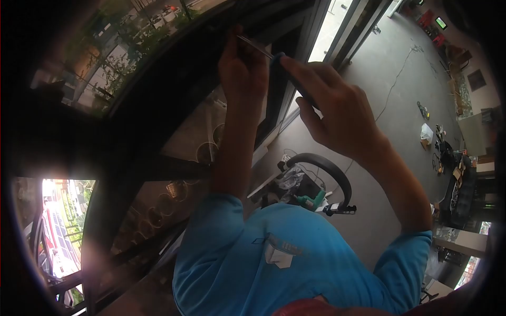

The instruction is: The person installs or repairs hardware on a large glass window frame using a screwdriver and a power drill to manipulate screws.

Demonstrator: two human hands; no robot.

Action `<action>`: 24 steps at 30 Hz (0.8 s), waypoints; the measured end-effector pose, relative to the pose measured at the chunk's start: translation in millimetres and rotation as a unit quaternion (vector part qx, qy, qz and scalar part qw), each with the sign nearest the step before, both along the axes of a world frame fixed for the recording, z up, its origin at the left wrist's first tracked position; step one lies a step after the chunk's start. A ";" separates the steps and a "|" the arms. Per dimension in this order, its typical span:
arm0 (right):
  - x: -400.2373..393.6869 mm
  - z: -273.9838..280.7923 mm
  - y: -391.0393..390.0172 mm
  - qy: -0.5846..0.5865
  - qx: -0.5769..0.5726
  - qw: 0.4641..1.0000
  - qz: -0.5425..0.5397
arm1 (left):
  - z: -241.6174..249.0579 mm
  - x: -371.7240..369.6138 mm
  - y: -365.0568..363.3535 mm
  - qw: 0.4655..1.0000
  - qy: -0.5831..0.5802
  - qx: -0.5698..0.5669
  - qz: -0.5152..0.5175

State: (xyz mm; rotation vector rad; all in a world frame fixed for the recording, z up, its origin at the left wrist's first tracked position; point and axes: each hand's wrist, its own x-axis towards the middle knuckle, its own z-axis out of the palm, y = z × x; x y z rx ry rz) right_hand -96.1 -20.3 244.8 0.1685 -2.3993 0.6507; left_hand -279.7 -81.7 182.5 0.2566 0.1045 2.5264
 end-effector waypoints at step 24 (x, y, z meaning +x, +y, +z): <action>0.6 15.3 -7.6 -0.087 -0.181 0.979 -0.022 | -9.8 6.7 -2.3 0.990 0.136 0.016 0.040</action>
